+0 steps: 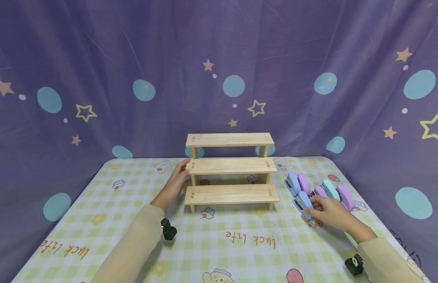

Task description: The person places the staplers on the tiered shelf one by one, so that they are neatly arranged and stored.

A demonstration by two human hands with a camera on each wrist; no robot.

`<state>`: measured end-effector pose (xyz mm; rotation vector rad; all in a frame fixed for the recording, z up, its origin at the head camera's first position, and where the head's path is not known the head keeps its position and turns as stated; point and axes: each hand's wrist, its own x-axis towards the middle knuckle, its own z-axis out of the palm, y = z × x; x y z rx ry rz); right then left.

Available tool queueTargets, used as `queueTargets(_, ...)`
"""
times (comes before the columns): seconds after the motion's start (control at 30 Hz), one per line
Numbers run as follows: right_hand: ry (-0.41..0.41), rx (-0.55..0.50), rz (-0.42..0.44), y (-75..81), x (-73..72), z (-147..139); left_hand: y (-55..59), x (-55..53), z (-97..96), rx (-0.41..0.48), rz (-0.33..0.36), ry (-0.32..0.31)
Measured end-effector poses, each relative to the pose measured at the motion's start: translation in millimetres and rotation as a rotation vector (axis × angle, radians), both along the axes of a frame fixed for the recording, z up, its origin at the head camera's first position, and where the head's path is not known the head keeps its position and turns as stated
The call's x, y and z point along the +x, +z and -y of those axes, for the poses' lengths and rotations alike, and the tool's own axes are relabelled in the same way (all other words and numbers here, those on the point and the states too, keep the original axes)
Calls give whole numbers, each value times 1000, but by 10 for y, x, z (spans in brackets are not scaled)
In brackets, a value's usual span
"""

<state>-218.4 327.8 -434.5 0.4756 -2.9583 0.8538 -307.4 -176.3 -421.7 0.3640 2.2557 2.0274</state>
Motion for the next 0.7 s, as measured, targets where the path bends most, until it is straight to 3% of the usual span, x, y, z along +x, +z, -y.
queueTargets(0.27, -10, -74, 23, 38, -6, 14, -16, -12, 0, 5, -8, 7)
queueTargets(0.47, -31, -71, -52, 101, -37, 29, -12, -1, -7, 9, -14, 6)
queueTargets(0.7, -26, -40, -103, 278, -60, 114, -12, 3, -8, 7, -19, 7)
